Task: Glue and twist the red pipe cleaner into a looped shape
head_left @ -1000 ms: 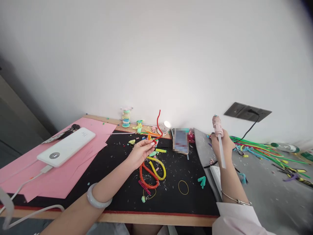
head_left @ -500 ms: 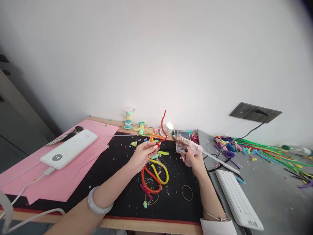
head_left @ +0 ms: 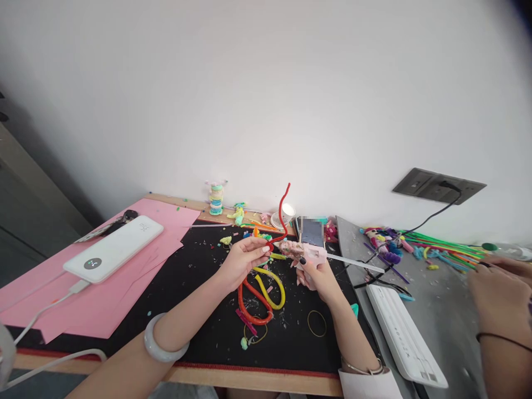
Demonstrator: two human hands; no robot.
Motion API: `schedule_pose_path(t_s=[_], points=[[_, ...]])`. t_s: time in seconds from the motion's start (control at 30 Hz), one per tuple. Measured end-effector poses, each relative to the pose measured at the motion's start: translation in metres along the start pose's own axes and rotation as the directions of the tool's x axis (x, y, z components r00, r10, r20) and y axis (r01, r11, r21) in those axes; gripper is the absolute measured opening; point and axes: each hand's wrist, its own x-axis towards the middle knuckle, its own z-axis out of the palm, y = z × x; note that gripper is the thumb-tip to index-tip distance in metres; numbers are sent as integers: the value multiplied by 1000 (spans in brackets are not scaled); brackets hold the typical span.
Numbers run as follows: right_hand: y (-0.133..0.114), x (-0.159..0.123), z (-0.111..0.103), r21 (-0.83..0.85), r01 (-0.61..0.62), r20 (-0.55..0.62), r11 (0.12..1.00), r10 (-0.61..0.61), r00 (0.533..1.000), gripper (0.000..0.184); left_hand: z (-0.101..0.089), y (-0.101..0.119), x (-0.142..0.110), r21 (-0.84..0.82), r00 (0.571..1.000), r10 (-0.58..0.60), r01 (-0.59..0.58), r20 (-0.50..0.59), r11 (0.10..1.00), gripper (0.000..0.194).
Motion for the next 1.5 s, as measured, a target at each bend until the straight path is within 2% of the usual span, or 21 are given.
schedule_pose_path(t_s=[0.83, 1.5], points=[[4, 1, -2, 34, -21, -11, 999, 22, 1000, 36, -1, -1, 1, -18, 1000, -2, 1, -19, 1000, 23], [7, -1, -4, 22, -38, 46, 999, 37, 998, 36, -2, 0, 2, -21, 999, -4, 3, -52, 1000, 21]])
